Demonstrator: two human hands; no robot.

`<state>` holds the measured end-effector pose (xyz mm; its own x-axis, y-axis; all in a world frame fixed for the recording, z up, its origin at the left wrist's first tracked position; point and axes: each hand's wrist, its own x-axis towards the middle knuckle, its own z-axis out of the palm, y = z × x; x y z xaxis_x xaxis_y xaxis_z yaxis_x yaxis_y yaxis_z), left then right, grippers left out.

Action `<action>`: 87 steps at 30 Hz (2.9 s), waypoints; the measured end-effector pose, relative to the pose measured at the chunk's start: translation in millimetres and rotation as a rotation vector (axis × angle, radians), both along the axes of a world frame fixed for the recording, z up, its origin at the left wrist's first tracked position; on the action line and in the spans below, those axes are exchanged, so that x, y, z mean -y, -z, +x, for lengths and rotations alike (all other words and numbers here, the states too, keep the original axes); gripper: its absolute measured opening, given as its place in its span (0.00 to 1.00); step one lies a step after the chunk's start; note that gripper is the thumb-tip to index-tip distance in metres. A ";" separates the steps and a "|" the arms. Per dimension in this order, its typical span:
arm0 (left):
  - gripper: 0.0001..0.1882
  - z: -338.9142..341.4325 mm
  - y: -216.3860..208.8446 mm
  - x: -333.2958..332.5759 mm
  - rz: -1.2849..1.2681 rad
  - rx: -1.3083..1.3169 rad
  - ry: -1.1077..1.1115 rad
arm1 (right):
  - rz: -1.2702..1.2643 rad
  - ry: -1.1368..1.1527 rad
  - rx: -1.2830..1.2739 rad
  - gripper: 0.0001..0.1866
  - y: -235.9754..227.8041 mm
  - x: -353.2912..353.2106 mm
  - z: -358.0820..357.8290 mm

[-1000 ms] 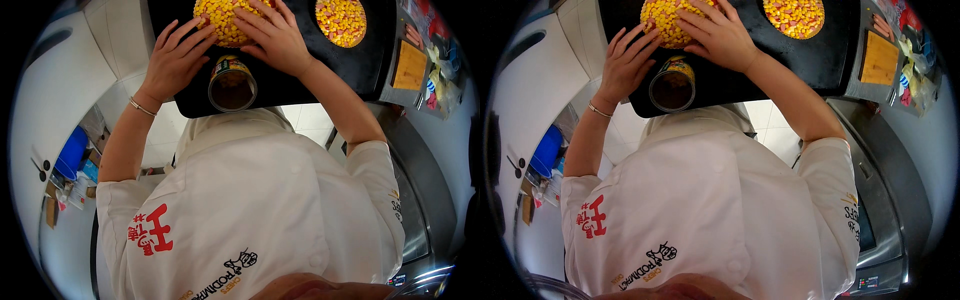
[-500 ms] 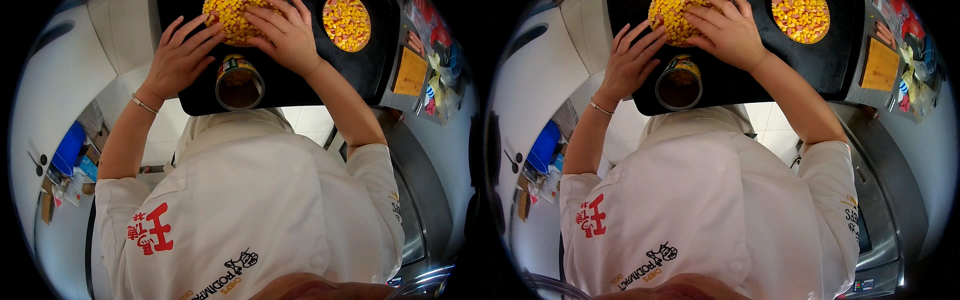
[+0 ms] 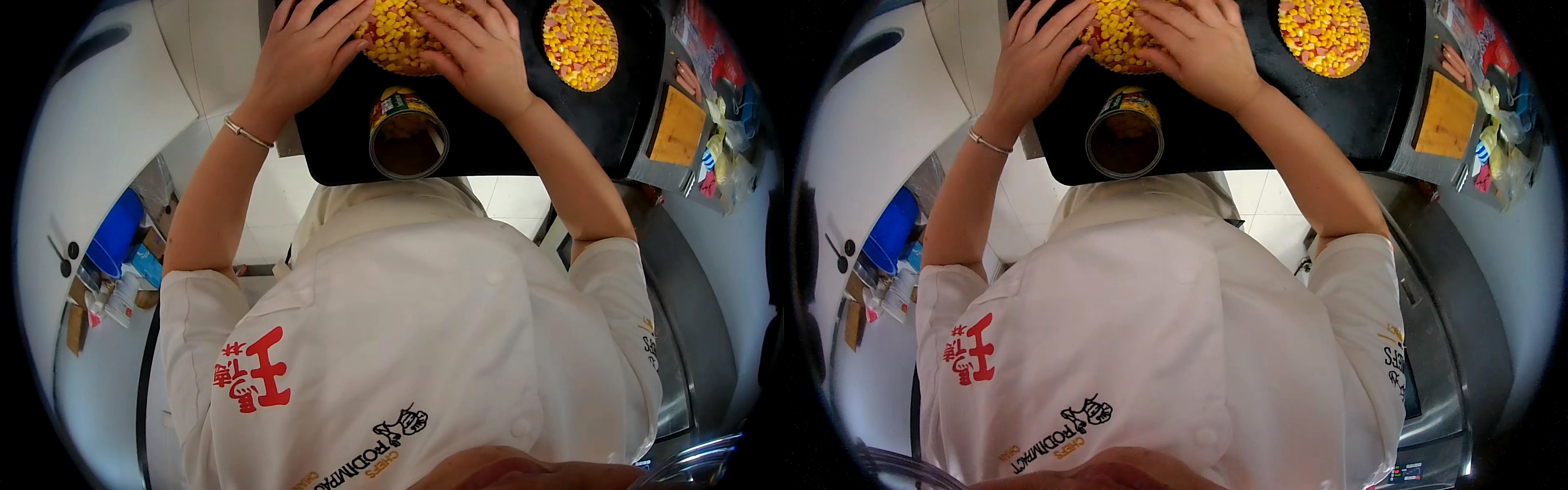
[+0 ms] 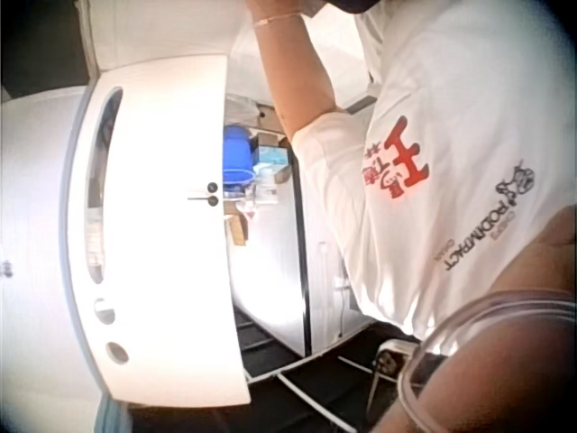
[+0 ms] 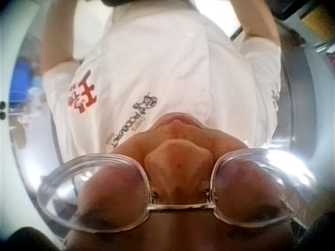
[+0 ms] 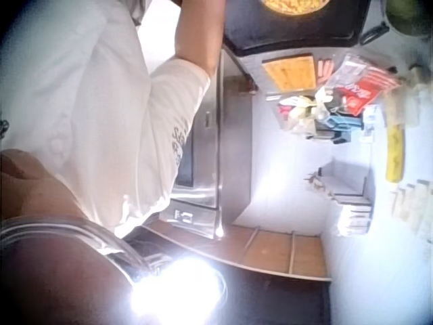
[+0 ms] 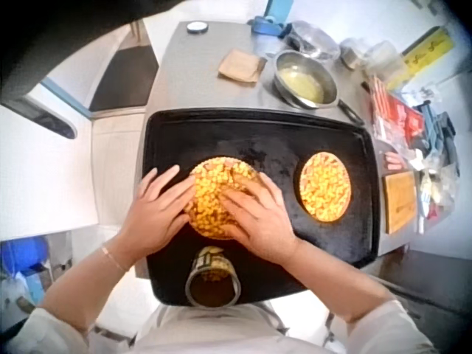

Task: The person arranges sliced sausages on two pizza bases, then adds canned corn and a yellow sauce from a piping bag. The pizzas remain on a black tray throughout the process.

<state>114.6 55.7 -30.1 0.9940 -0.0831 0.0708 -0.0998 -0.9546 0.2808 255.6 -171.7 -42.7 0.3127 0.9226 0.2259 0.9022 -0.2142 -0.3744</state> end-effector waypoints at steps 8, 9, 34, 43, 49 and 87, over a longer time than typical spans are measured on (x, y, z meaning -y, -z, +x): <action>0.28 -20.3 14.8 -2.7 -0.022 0.021 0.024 | -0.118 -0.089 -0.055 0.27 6.6 19.2 -21.9; 0.29 -27.8 24.2 -1.0 -0.008 0.045 0.025 | -0.107 -0.115 -0.057 0.27 6.5 18.1 -22.8; 0.33 -52.6 26.2 19.2 -0.059 -0.009 0.030 | -0.045 -0.091 -0.081 0.26 4.2 3.7 -18.2; 0.33 -40.4 23.9 13.6 -0.018 0.012 0.081 | -0.053 -0.123 -0.068 0.24 5.7 -1.3 -18.0; 0.32 -39.9 22.5 8.8 -0.020 0.058 0.064 | -0.059 -0.117 -0.061 0.23 6.3 -8.1 -14.3; 0.31 24.2 -12.9 27.6 -0.027 -0.049 0.100 | 0.095 0.158 0.038 0.27 -8.6 28.8 34.4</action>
<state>138.8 28.0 -17.2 0.9832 -0.1807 0.0258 -0.1796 -0.9327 0.3129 290.1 -200.5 -34.1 0.4419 0.8366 0.3238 0.8740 -0.3201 -0.3657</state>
